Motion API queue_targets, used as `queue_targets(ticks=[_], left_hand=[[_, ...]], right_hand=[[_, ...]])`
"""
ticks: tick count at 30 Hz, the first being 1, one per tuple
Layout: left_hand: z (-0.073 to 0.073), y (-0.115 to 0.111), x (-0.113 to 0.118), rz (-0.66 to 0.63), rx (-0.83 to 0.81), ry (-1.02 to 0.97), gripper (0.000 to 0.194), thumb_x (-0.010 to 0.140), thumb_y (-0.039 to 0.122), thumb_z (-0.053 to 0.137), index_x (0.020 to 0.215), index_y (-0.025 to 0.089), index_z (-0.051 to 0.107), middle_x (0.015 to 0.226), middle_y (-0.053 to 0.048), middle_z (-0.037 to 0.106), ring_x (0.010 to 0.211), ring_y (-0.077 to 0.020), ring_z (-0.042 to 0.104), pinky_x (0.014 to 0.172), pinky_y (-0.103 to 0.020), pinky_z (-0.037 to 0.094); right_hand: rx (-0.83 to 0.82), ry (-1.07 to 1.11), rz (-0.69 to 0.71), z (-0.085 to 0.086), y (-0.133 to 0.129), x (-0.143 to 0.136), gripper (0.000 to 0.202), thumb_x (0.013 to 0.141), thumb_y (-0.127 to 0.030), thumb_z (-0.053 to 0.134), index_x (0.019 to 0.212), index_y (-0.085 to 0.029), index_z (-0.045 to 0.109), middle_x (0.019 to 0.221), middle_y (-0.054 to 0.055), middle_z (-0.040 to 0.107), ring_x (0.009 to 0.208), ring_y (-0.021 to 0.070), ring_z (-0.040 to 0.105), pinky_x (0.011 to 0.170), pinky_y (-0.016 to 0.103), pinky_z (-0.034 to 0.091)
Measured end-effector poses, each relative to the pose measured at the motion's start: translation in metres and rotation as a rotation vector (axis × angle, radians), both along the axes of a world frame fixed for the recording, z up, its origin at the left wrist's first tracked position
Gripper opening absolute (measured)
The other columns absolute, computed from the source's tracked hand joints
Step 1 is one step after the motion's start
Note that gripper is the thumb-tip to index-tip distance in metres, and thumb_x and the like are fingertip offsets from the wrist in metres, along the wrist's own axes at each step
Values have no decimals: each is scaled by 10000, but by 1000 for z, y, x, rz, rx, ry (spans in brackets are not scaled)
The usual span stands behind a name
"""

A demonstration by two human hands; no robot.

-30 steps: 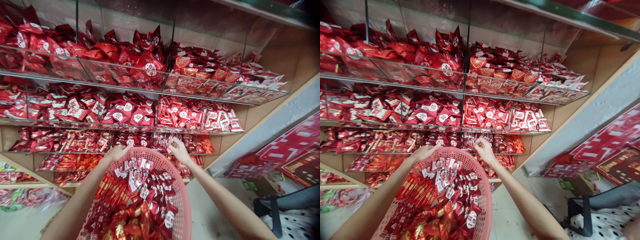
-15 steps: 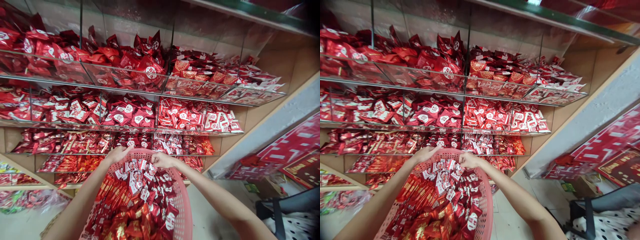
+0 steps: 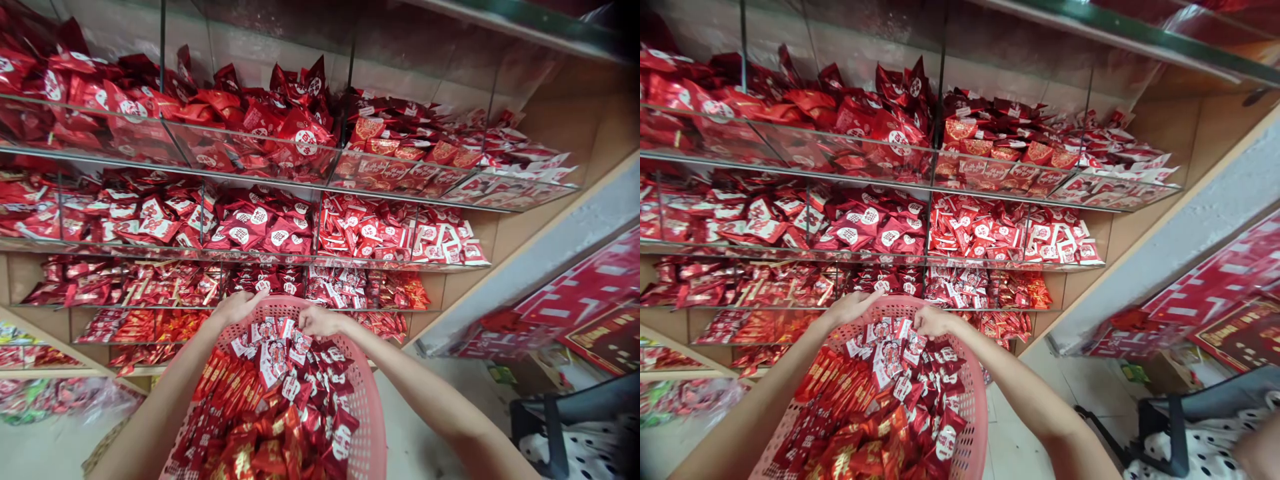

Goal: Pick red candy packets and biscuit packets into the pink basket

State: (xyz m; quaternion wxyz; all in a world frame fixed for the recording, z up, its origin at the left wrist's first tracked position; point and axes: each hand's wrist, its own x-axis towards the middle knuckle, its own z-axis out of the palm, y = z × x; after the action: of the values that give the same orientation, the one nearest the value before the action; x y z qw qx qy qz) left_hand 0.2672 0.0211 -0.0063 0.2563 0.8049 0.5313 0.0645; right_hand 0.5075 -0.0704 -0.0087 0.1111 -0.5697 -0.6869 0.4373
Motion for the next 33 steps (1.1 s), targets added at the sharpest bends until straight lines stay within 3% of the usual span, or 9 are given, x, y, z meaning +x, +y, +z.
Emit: queue_targets(ticks=[7, 11, 16, 19, 21, 23, 25, 28, 33], left_hand=[[2, -1, 1, 8, -3, 18, 768, 705, 775, 179, 937, 237, 676, 1010, -93, 668, 944, -292, 593, 827, -360, 402], [6, -3, 1, -3, -10, 10, 790, 698, 784, 163, 953, 239, 675, 995, -90, 674, 951, -288, 595, 830, -350, 400], [8, -5, 2, 11, -22, 19, 823, 680, 804, 151, 978, 236, 667, 1022, -103, 663, 972, -304, 585, 837, -368, 396], [8, -4, 2, 15, -20, 23, 827, 679, 806, 153, 1002, 238, 659, 1073, -108, 643, 993, -312, 574, 843, -378, 393], [8, -4, 2, -2, -14, 21, 822, 685, 801, 150, 1014, 242, 656, 1085, -106, 638, 1006, -312, 567, 846, -376, 391], [7, -4, 2, -12, -8, 24, 822, 688, 797, 146, 1002, 240, 663, 1076, -107, 642, 1006, -310, 568, 845, -371, 391], [7, -3, 2, -9, -8, 28, 822, 687, 796, 150, 1003, 238, 664, 1069, -106, 646, 1001, -308, 572, 846, -368, 391], [7, -3, 3, -2, -10, 31, 818, 688, 794, 158, 1023, 239, 657, 1068, -102, 647, 999, -305, 574, 849, -366, 391], [9, -4, 3, -8, -6, 33, 809, 688, 793, 153, 989, 247, 669, 1078, -91, 644, 1006, -304, 571, 853, -369, 392]], right_hand=[[24, 48, -1, -12, -3, -18, 161, 744, -43, 431, 746, -181, 512, 420, -79, 500, 417, 99, 552, 402, 162, 388], [204, -98, -10, -20, -9, -19, 136, 728, -58, 473, 738, -177, 538, 511, -36, 552, 476, 111, 559, 466, 189, 394], [546, -166, -79, 6, -21, -12, 85, 771, -160, 508, 782, -185, 588, 764, 29, 636, 668, 135, 565, 638, 238, 398], [675, -91, -260, 26, -19, 11, 130, 809, -200, 469, 779, -190, 595, 729, 17, 637, 644, 125, 556, 648, 235, 394], [729, -19, -510, 31, -14, 37, 104, 785, -206, 499, 735, -188, 588, 713, 17, 636, 649, 130, 561, 642, 228, 399], [664, 71, -822, 31, -9, 65, 62, 743, -194, 542, 691, -185, 574, 654, 15, 625, 600, 131, 557, 574, 215, 399], [533, 142, -1026, 26, -6, 89, 79, 725, -174, 553, 646, -178, 555, 548, 11, 595, 479, 124, 517, 468, 209, 370], [395, 189, -1109, 18, -7, 108, 202, 750, -162, 524, 549, -178, 505, 403, 11, 528, 321, 110, 419, 354, 222, 307], [239, 296, -1192, 8, 0, 109, 263, 780, -186, 552, 532, -175, 469, 343, -16, 462, 268, 83, 361, 298, 212, 263]])
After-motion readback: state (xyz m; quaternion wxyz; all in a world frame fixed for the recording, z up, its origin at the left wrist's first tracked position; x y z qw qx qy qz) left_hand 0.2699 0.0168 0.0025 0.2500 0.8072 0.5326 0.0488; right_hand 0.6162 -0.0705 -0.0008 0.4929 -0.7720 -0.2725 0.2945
